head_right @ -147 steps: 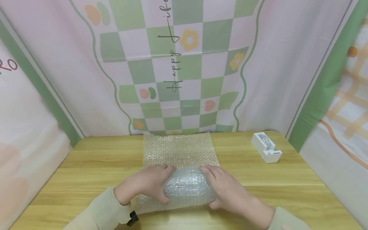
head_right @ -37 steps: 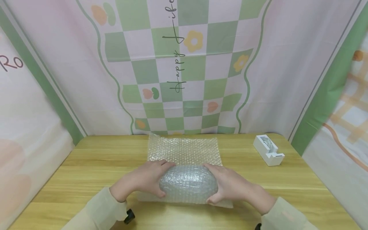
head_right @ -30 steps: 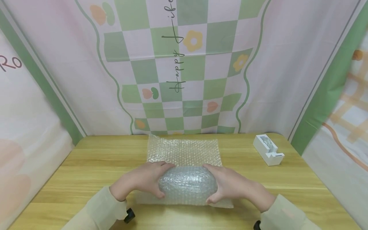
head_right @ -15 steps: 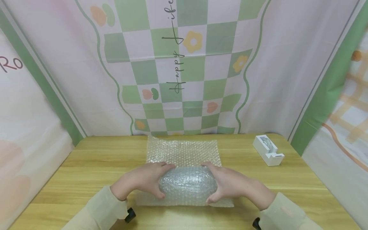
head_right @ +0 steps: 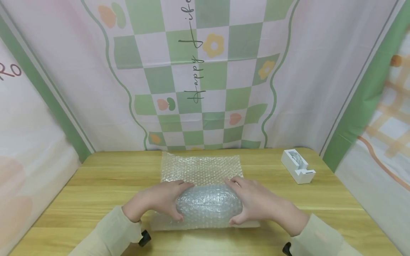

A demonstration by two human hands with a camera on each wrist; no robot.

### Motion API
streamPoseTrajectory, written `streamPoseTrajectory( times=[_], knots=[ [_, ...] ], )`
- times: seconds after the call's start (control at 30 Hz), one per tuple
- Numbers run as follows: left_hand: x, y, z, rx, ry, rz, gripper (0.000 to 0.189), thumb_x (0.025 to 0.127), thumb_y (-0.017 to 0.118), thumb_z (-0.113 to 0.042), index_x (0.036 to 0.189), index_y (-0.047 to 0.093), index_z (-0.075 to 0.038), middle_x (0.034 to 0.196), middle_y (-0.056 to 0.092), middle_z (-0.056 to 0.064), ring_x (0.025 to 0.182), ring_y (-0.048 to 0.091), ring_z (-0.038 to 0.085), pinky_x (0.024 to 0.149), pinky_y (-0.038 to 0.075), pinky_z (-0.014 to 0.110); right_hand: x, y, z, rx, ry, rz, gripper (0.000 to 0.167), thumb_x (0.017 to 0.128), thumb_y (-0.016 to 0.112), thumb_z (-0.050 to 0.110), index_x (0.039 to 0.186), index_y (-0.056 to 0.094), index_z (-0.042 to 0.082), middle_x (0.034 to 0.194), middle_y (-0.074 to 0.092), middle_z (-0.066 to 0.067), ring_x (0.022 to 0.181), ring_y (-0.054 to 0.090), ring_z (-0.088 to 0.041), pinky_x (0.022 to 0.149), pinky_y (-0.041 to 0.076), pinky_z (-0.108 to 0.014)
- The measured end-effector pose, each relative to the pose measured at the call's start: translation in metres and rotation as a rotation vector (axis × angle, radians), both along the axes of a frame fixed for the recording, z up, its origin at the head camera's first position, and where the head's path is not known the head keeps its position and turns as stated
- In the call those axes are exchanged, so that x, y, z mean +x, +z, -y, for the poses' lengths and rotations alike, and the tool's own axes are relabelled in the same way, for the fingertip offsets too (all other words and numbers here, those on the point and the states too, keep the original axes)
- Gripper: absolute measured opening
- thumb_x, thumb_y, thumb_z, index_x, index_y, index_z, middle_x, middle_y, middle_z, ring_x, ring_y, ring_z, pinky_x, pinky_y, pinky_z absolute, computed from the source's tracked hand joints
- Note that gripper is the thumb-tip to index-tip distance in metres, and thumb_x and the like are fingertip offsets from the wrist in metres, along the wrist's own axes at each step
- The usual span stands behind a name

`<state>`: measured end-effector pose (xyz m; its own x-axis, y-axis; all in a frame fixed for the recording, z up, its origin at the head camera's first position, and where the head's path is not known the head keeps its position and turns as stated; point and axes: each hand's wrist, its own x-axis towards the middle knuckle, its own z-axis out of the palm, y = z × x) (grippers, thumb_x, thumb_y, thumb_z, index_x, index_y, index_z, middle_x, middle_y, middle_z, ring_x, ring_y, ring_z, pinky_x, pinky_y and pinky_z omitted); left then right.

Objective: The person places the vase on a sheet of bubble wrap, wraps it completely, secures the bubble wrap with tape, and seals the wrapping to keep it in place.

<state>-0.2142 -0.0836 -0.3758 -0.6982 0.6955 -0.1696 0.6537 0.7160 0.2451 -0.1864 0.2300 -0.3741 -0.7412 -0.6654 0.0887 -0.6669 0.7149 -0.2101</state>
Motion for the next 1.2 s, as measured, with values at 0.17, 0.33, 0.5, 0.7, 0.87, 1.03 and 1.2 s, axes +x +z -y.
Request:
streamPoseTrajectory(
  times=[0.17, 0.33, 0.5, 0.7, 0.87, 1.03, 1.2],
  knots=[
    [0.0, 0.002, -0.001, -0.011, 0.008, 0.023, 0.101, 0.073, 0.092, -0.041, 0.156, 0.042, -0.01, 0.148, 0.054, 0.008, 0.13, 0.056, 0.025, 0.106, 0.048, 0.04, 0.008, -0.001, 0.002, 0.042, 0.005, -0.119, 0.114, 0.067, 0.086, 0.062, 0.155, 0.04, 0.004, 0.145, 0.053, -0.018, 0.128, 0.054, -0.039, 0.102, 0.043, -0.067],
    [0.0, 0.002, -0.001, -0.016, 0.009, 0.03, 0.101, 0.073, 0.092, -0.042, 0.156, 0.042, -0.01, 0.149, 0.053, 0.008, 0.13, 0.056, 0.025, 0.106, 0.049, 0.039, 0.013, -0.007, 0.005, 0.058, 0.044, -0.222, 0.12, 0.061, 0.089, 0.061, 0.157, 0.037, 0.008, 0.15, 0.049, -0.015, 0.132, 0.051, -0.036, 0.101, 0.044, -0.064],
    [0.0, 0.003, -0.002, -0.023, 0.014, 0.034, 0.103, 0.073, 0.092, -0.043, 0.156, 0.042, -0.01, 0.15, 0.053, 0.007, 0.13, 0.055, 0.024, 0.106, 0.049, 0.04, 0.016, -0.013, 0.01, 0.032, 0.078, -0.326, 0.127, 0.053, 0.093, 0.06, 0.155, 0.037, 0.009, 0.147, 0.051, -0.017, 0.129, 0.053, -0.037, 0.1, 0.047, -0.063],
    [0.0, 0.003, -0.002, -0.021, 0.013, 0.034, 0.103, 0.072, 0.092, -0.042, 0.156, 0.041, -0.009, 0.149, 0.054, 0.007, 0.13, 0.055, 0.024, 0.107, 0.048, 0.04, 0.016, -0.017, 0.015, 0.007, 0.093, -0.346, 0.127, 0.049, 0.096, 0.053, 0.152, 0.039, 0.005, 0.141, 0.055, -0.02, 0.125, 0.056, -0.037, 0.101, 0.048, -0.061],
    [-0.001, 0.004, 0.0, -0.007, 0.009, 0.049, 0.102, 0.072, 0.092, -0.04, 0.155, 0.042, -0.007, 0.146, 0.056, 0.009, 0.129, 0.057, 0.025, 0.107, 0.048, 0.04, 0.013, -0.019, 0.018, -0.014, 0.116, -0.391, 0.124, 0.047, 0.097, 0.05, 0.149, 0.043, 0.003, 0.136, 0.058, -0.02, 0.12, 0.058, -0.036, 0.098, 0.05, -0.059],
    [-0.003, 0.004, 0.001, 0.004, 0.008, 0.067, 0.101, 0.073, 0.092, -0.039, 0.154, 0.043, -0.006, 0.147, 0.055, 0.01, 0.131, 0.055, 0.025, 0.11, 0.045, 0.039, 0.008, -0.023, 0.018, -0.042, 0.131, -0.403, 0.119, 0.048, 0.098, 0.043, 0.147, 0.045, 0.002, 0.134, 0.058, -0.02, 0.117, 0.06, -0.036, 0.096, 0.053, -0.058],
    [-0.005, 0.003, 0.002, 0.033, 0.017, 0.093, 0.101, 0.072, 0.091, -0.039, 0.154, 0.043, -0.006, 0.15, 0.053, 0.009, 0.135, 0.052, 0.025, 0.112, 0.042, 0.039, 0.005, -0.025, 0.016, -0.067, 0.145, -0.407, 0.118, 0.049, 0.097, 0.042, 0.147, 0.045, 0.003, 0.132, 0.059, -0.02, 0.116, 0.06, -0.037, 0.095, 0.054, -0.058]
  ],
)
